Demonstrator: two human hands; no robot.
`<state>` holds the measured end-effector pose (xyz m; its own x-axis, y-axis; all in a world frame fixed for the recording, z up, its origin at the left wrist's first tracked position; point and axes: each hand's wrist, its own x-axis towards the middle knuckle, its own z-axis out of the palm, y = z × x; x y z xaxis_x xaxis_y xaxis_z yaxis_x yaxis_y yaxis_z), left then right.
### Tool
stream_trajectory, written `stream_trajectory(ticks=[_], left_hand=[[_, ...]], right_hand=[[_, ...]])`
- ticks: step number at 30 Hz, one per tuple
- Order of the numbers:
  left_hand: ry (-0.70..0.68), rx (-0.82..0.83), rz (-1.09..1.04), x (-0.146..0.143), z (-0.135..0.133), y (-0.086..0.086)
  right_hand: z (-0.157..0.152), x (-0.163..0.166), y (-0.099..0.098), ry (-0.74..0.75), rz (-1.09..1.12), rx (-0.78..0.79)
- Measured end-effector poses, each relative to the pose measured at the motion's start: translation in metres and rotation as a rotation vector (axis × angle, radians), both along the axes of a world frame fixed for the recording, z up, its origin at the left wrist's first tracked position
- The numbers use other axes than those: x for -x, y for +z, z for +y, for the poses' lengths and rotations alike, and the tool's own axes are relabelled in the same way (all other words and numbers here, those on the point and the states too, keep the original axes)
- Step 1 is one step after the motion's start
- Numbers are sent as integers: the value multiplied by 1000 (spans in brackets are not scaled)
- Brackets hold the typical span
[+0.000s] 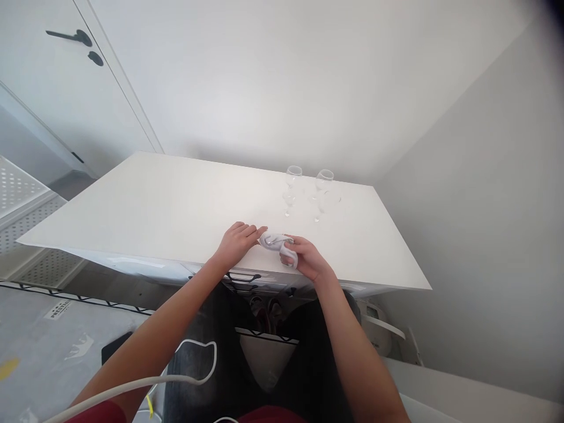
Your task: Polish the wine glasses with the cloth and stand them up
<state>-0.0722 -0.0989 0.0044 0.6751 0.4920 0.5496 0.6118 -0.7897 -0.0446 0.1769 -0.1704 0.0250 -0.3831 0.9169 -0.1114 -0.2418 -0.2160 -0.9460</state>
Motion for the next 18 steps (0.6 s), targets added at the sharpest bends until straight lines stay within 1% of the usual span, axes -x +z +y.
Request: stream_trajectory(ticks=[1,2,3,4,5,6,9,10,11,12,14,15,16,17,18], left_hand=[[1,2,-2,0,0,1],[6,4,-2,0,-1,1],[12,3,1,0,-1,2],[18,-1,8,0,-2,2],[27,-8,16,0,-2,2],[38,-18,21,0,-2,2],[67,-29,5,-2,0,0],[68,-18,-8,-3,1,-1],[59,0,-20,-3,2,-1],[42,24,-30,-4,3,-2],[-11,75,-33,-6,3,-2],[-34,95,-28,-6,3,-2],[-44,108,-23,-6,3,-2],[-43,114,-20,-6,2,-1],[-38,114,-19,-6,2,-1]], right_hand=[[-1,1,0,2,95,50],[-4,2,1,0,139,70],[-7,3,2,4,127,61],[-10,4,4,13,59,22],[-14,5,5,25,-50,-53],[-17,5,8,32,-185,-164],[-21,3,12,3,-610,-588],[-20,2,11,-17,-734,-701],[-18,0,11,-39,-843,-778],[-16,-1,9,-62,-933,-818],[-11,-2,6,-131,-1024,-814],[-9,-1,4,-169,-1014,-782],[-7,0,4,-205,-964,-726],[-6,1,4,-231,-883,-635],[-5,3,6,-239,-777,-508]])
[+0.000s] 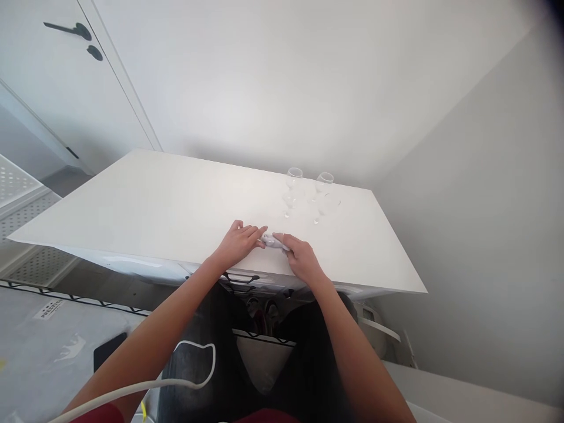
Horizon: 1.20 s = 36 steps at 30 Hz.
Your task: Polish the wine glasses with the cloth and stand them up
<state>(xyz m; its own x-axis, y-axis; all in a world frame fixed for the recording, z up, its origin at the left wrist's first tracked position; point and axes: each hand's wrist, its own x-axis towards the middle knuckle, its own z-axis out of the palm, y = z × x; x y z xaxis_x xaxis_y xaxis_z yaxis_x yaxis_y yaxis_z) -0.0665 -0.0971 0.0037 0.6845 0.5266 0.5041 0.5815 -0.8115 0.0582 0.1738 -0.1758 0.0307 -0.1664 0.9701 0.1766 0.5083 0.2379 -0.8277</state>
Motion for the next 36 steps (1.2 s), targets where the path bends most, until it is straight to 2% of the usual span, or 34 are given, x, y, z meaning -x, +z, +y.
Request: stream_trajectory(ticks=[4,6,8,10,11,13,17,19,21,25,27,29,30,32,34,36], left_hand=[[16,-36,-40,1,-1,1],[30,-60,-59,1,-1,1],[33,-79,-65,2,-1,2],[35,-90,-74,3,-2,2],[38,-90,-80,3,-3,2],[43,-75,-83,4,-5,3],[15,-46,-33,3,-4,1],[-13,-36,-58,3,-1,-1],[-39,-25,-109,4,0,-3],[-30,-10,-119,5,-2,-4],[8,-10,-131,5,-2,-5],[69,-4,-165,5,-1,-5],[103,8,-184,5,0,-5],[167,50,-226,6,2,-5],[203,103,-269,6,3,-4],[207,144,-295,6,3,-3]], right_hand=[[0,7,10,11,691,536],[-1,12,13,28,1008,634],[-3,17,11,-1,1166,609],[-7,20,7,-39,1126,531],[-9,20,5,-50,1029,478],[-11,14,3,-38,703,322],[-5,-14,6,81,-55,-86],[-1,-26,4,89,-288,-226],[2,-33,-2,21,-400,-351],[6,-26,-17,-167,-367,-604],[6,-18,-20,-175,-296,-659],[5,-11,-20,-152,-218,-627],[3,-9,-19,-187,-174,-590],[0,-6,-15,-388,-45,-504],[-2,-1,-11,-608,179,-399],[1,9,-6,-662,455,-267]])
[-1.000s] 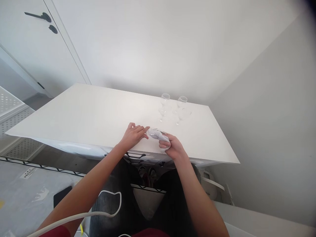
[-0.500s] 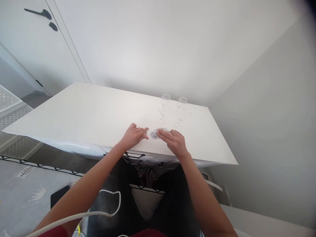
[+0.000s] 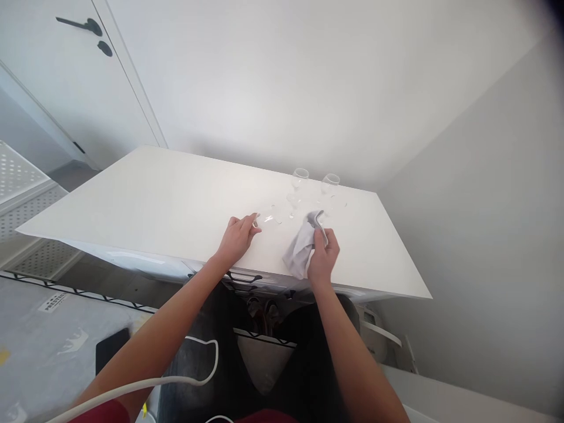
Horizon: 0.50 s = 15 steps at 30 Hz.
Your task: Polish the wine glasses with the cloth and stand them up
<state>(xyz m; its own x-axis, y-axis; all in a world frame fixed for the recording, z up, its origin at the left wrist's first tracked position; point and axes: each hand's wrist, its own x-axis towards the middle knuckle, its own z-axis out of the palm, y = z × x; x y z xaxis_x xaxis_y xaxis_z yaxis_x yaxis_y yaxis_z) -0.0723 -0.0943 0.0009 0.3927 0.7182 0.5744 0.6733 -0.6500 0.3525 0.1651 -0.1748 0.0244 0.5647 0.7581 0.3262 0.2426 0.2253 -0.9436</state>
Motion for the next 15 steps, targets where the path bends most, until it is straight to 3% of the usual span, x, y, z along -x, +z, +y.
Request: stream_trajectory(ticks=[5,9,12,15], left_hand=[[-18,38,39,-3,-2,2],[-38,157,101,-2,-2,1],[-136,208,70,2,-3,1],[-241,234,37,6,-4,2]], right_hand=[[24,45,7,262,479,4],[43,78,9,519,894,0],[55,85,11,674,1022,53],[70,76,16,847,995,104]])
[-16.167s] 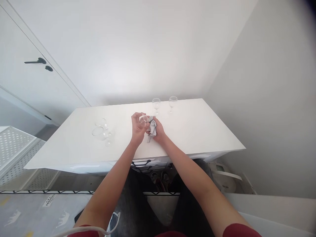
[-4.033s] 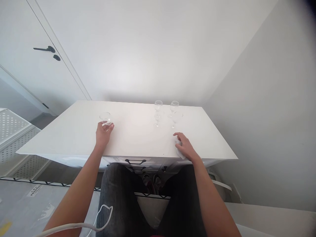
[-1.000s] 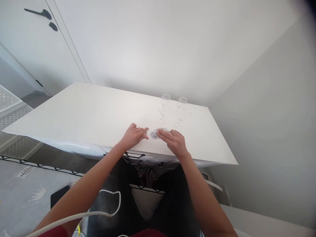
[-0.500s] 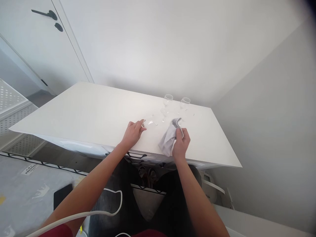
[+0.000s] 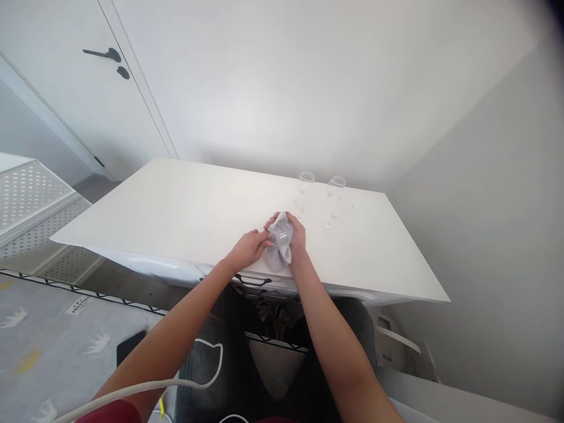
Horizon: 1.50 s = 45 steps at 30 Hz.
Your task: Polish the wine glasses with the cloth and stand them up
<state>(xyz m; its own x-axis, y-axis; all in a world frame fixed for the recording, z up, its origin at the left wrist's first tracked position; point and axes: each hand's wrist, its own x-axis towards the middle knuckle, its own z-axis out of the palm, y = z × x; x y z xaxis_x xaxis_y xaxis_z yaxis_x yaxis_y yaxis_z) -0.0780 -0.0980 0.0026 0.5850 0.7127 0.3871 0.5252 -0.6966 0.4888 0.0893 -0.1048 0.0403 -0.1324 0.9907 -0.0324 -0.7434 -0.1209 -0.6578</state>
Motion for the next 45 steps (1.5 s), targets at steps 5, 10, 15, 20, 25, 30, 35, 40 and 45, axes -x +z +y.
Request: stream_trajectory(ticks=[5,10,15,20,25,30,35,40,45], left_hand=[[101,40,-40,-1,2,3],[200,208,-275,-1,6,8],[224,188,-295,-1,8,7],[270,111,-148,-2,13,0],[201,32,18,-8,13,-7],[69,-140,83,-12,4,-6],[141,-142,110,-11,2,-1],[223,-40,54,-7,5,3],[237,137,-192,-2,9,7]], right_hand=[[6,1,1,-72,-148,-76],[-23,36,-18,-446,-547,-230],[-25,36,-16,-602,-1277,-678],[4,18,11,-349,-1619,-1001],[29,11,34,-77,-1417,-757],[46,-11,51,368,-1397,-451],[44,-32,45,232,-771,-116],[40,-34,24,-6,-326,-51],[19,24,1,-184,-190,-76]])
